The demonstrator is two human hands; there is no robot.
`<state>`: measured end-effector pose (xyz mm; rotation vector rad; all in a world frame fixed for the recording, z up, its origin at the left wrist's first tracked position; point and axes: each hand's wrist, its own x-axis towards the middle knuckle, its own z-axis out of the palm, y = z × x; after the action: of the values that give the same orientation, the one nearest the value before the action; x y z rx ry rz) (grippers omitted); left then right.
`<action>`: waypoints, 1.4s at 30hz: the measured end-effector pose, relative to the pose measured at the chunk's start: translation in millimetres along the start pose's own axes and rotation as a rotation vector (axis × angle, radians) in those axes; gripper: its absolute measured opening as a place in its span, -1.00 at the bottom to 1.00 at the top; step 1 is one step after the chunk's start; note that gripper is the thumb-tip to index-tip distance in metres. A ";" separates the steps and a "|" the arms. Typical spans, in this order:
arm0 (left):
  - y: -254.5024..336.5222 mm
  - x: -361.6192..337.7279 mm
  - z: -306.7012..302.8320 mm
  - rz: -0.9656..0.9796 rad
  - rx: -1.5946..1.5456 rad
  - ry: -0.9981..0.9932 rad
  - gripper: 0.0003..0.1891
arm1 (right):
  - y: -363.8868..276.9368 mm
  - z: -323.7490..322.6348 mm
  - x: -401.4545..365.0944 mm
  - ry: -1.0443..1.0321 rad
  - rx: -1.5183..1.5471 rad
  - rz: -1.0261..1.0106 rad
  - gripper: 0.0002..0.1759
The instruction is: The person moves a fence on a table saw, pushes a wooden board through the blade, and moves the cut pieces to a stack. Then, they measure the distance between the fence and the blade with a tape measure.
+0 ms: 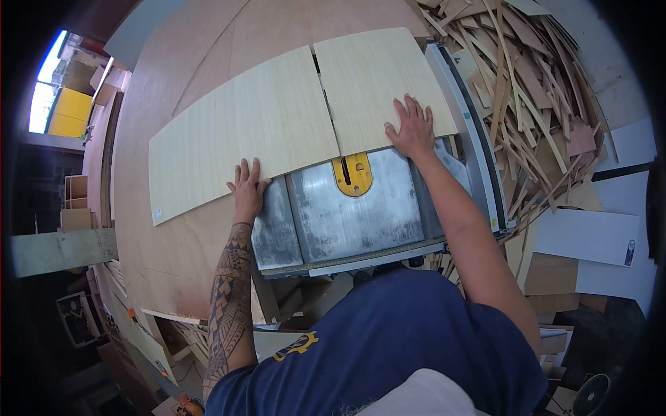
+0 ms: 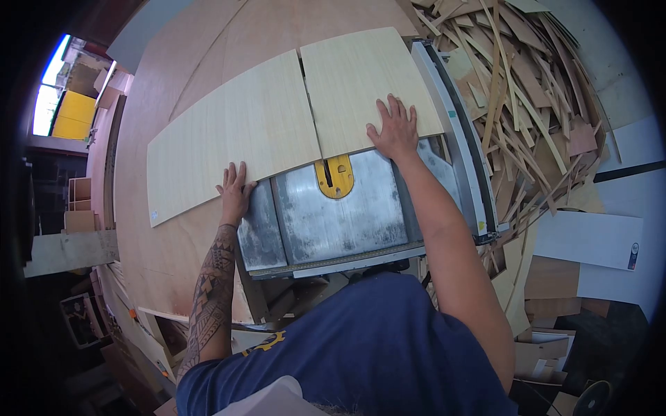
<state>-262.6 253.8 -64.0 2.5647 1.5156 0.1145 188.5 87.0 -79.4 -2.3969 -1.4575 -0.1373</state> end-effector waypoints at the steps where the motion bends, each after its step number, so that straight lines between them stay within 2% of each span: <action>1: 0.2 7.8 0.2 -0.006 0.001 0.005 -0.25 | 0.6 1.8 7.5 0.001 0.000 0.000 -0.15; 8: -6.0 24.6 -1.0 -0.031 0.043 -0.002 -0.26 | 5.5 5.2 16.4 0.025 0.043 -0.010 -0.17; 10: -10.0 25.3 -2.6 -0.039 0.087 0.000 -0.25 | 11.7 5.0 14.5 0.057 0.208 -0.036 -0.26; 11: -12.9 25.5 -4.6 -0.037 0.097 -0.002 -0.25 | 15.6 5.6 10.6 0.160 0.333 -0.055 -0.44; 13: -19.7 26.6 -9.1 -0.038 0.088 -0.003 -0.25 | 16.4 2.8 -12.8 0.325 0.610 0.093 -0.58; 14: -23.1 26.9 -9.5 -0.051 0.089 -0.020 -0.26 | 9.5 -7.4 -31.8 0.381 0.564 0.206 -0.64; 15: -25.2 28.0 -10.1 -0.039 0.081 -0.011 -0.26 | 8.8 -6.9 -49.0 0.372 0.512 0.324 -0.53; 16: -26.2 28.7 -10.4 -0.056 0.092 -0.025 -0.25 | 8.1 -1.4 -58.3 0.387 0.505 0.322 -0.53; 18: -18.0 27.0 -10.0 -0.066 0.102 -0.029 -0.24 | 2.8 9.2 -64.3 0.171 0.555 0.762 -0.38; 19: -13.5 26.3 -12.2 -0.105 0.107 -0.061 -0.24 | -0.3 5.3 -54.5 0.184 0.559 0.763 -0.38; 21: -12.6 27.4 -14.8 -0.150 0.135 -0.100 -0.22 | -9.3 -5.7 -22.1 0.000 0.956 1.097 -0.31; 22: -11.8 28.0 -12.9 -0.167 0.148 -0.098 -0.22 | -19.2 -18.2 -9.4 0.017 0.972 1.098 -0.31; 24: -9.7 26.6 -10.3 -0.204 0.131 -0.098 -0.23 | -30.5 -42.4 14.1 -0.021 1.329 1.354 -0.21; 25: -6.9 26.6 -12.5 -0.195 0.126 -0.081 -0.23 | -16.2 9.9 27.8 0.003 1.638 1.410 0.01; 26: -6.5 26.1 -13.4 -0.203 0.116 -0.093 -0.23 | -15.3 6.5 34.3 0.015 1.646 1.394 0.01; 28: -7.0 24.8 -13.7 -0.211 0.098 -0.095 -0.23 | -18.9 -2.3 39.4 0.050 1.876 1.451 0.16; 32: -3.8 21.0 -16.5 -0.203 0.131 -0.081 -0.26 | -34.8 -30.3 44.7 0.172 1.812 1.551 0.14; 34: 3.2 17.0 -23.5 -0.200 0.144 -0.058 -0.27 | -39.7 -45.7 43.5 0.215 1.720 1.747 0.19; 35: 7.6 15.4 -28.4 -0.196 0.200 -0.059 -0.28 | -38.8 -41.3 42.2 0.277 1.840 1.689 0.09; 36: 6.0 13.8 -29.4 -0.194 0.256 -0.064 -0.29 | -36.1 -21.1 42.8 0.278 1.847 1.673 0.09; 38: -9.7 12.7 -24.7 -0.173 0.276 -0.021 -0.29 | -30.6 15.7 46.1 0.358 2.036 1.401 -0.17; 39: -15.0 11.8 -28.5 -0.188 0.263 -0.029 -0.29 | -32.2 7.5 49.2 0.364 2.035 1.388 -0.17; 41: -42.0 11.3 -25.3 -0.201 0.270 -0.012 -0.27 | -36.0 -29.4 51.0 0.277 2.097 1.197 -0.41; 42: -65.7 11.8 -19.8 -0.190 0.262 -0.004 -0.27 | -32.7 -46.2 50.4 0.294 2.096 1.185 -0.41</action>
<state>-316.5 297.2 -56.3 2.5879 1.8748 -0.1203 187.6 128.2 -15.8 -0.8294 0.3954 0.8039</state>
